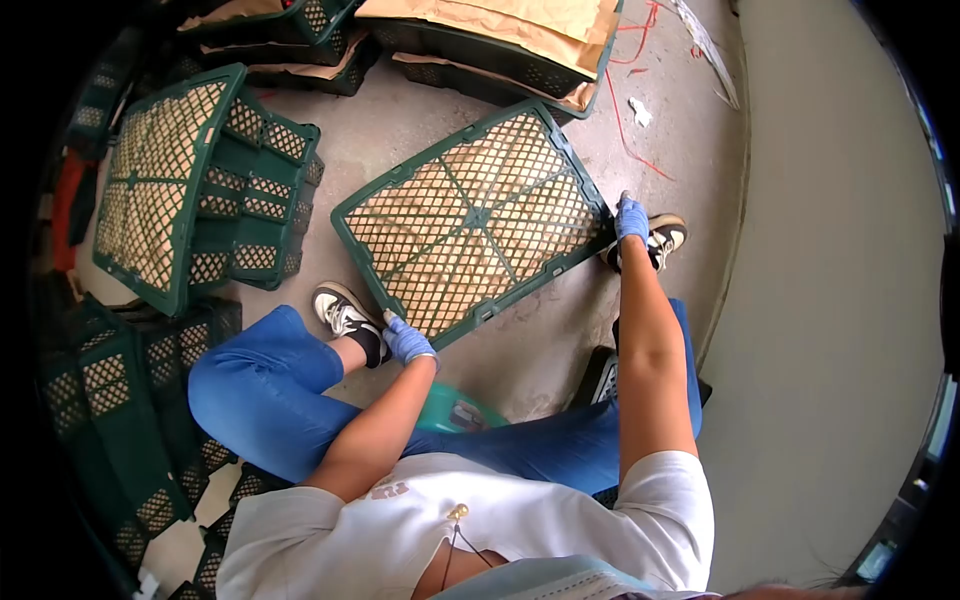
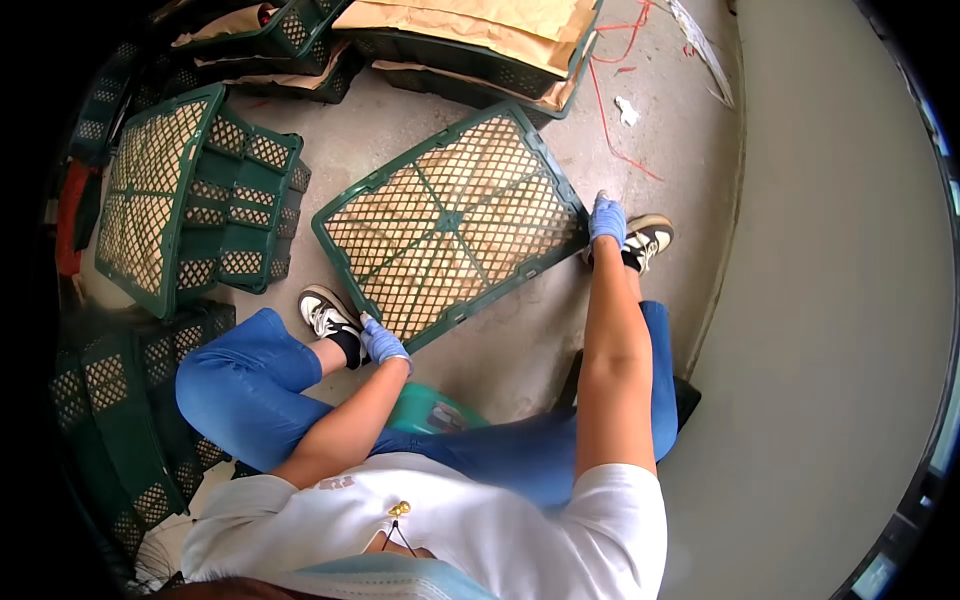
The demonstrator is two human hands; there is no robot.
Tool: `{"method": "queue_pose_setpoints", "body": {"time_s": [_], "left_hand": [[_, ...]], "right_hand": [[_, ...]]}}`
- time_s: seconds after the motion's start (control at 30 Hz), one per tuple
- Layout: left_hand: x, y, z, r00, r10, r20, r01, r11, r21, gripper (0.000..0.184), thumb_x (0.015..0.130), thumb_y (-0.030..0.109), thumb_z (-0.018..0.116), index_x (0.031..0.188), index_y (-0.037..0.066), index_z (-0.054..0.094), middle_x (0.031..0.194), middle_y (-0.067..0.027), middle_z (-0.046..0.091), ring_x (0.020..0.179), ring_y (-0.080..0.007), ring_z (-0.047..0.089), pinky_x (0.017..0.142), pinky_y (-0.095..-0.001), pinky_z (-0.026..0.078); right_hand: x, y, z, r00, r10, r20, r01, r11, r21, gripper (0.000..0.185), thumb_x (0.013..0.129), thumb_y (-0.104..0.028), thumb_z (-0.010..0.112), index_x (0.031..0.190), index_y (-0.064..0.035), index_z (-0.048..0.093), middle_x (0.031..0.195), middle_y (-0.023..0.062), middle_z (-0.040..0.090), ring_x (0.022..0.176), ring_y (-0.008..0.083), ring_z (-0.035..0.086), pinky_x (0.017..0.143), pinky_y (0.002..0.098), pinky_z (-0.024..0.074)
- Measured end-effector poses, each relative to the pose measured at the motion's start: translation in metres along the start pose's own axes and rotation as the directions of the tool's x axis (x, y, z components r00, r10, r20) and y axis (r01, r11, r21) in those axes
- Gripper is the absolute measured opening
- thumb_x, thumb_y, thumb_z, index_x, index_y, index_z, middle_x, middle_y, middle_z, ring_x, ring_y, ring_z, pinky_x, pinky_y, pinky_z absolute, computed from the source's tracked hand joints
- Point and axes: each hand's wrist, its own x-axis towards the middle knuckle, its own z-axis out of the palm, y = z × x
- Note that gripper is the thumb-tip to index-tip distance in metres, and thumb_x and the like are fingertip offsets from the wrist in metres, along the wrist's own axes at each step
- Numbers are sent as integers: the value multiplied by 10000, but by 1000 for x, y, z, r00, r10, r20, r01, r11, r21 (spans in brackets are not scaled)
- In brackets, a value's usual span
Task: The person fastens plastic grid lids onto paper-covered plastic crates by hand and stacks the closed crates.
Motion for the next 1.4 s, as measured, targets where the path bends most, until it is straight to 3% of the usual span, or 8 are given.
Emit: {"method": "queue_pose_setpoints", "body": {"time_s": [0.37, 0.43, 0.57, 0.77, 1.0, 1.17, 1.23, 1.4], "left_hand": [[9, 0, 6, 997, 66, -35, -65, 997, 39, 662, 932, 562, 340, 1093, -22, 607, 1038, -204, 646, 948, -321, 605, 832, -391, 445], [9, 13, 2, 978, -190, 86, 191, 981, -8, 653, 941, 545, 334, 1109, -33, 590, 984, -202, 655, 887, -288, 617, 812, -382, 452], [25, -18, 9, 994, 105, 23, -107, 990, 87, 661, 945, 547, 320, 1015, -38, 620, 885, -216, 655, 824, -336, 612, 763, -398, 454], [-1, 22, -12, 998, -8, 64, 0, 992, 126, 679, 926, 588, 279, 1031, 15, 627, 893, -210, 659, 836, -352, 639, 781, -433, 475], [76, 2, -20, 967, 90, 237, -166, 931, 325, 694, 918, 607, 227, 1003, 53, 636, 920, -229, 644, 902, -398, 606, 804, -474, 456], [82, 8, -20, 960, 141, 243, -225, 905, 362, 692, 922, 599, 221, 1008, 56, 641, 975, -237, 635, 957, -406, 584, 840, -475, 444], [74, 19, -27, 960, 160, 232, -239, 898, 370, 684, 920, 603, 230, 1042, 68, 638, 1004, -238, 630, 965, -398, 588, 845, -463, 446], [150, -43, -21, 813, -282, 509, 496, 794, -351, 734, 866, 713, 265, 1040, 80, 593, 882, -133, 655, 801, -284, 595, 758, -423, 476]], "right_hand": [[-5, -14, 26, 996, -43, 72, 67, 926, -371, 538, 975, -405, 229, 1039, -45, 624, 1050, 224, 623, 978, 396, 589, 853, 473, 455], [-3, -12, 32, 992, -95, 80, 121, 888, -443, 536, 982, -399, 212, 1048, -54, 617, 1037, 211, 632, 957, 388, 596, 854, 472, 453], [7, -18, 25, 980, 34, 195, 62, 883, -465, 544, 989, -405, 187, 1123, -43, 570, 1036, 244, 626, 984, 394, 591, 850, 470, 457], [9, -8, 29, 960, 84, 266, -121, 985, 124, 843, 871, -699, 297, 854, 65, 654, 680, 149, 617, 625, 267, 540, 619, 398, 447], [-44, 116, 54, 933, -345, 99, 359, 887, -290, 312, 945, -151, 324, 1169, 5, 476, 838, 276, 618, 822, 445, 590, 681, 504, 468], [-28, 54, 26, 875, 220, 431, -440, 733, 518, 707, 933, -587, 331, 1072, 47, 611, 939, 69, 631, 833, 195, 581, 759, 317, 479], [-1, 30, 42, 923, 113, 367, -343, 675, 653, 668, 938, -551, 358, 1191, 42, 533, 1142, 100, 572, 989, 176, 533, 901, 298, 417], [33, -18, 75, 981, -137, 138, 121, 985, 124, 540, 952, -425, 335, 1106, 41, 559, 1041, 239, 628, 943, 356, 594, 836, 397, 444]]}}
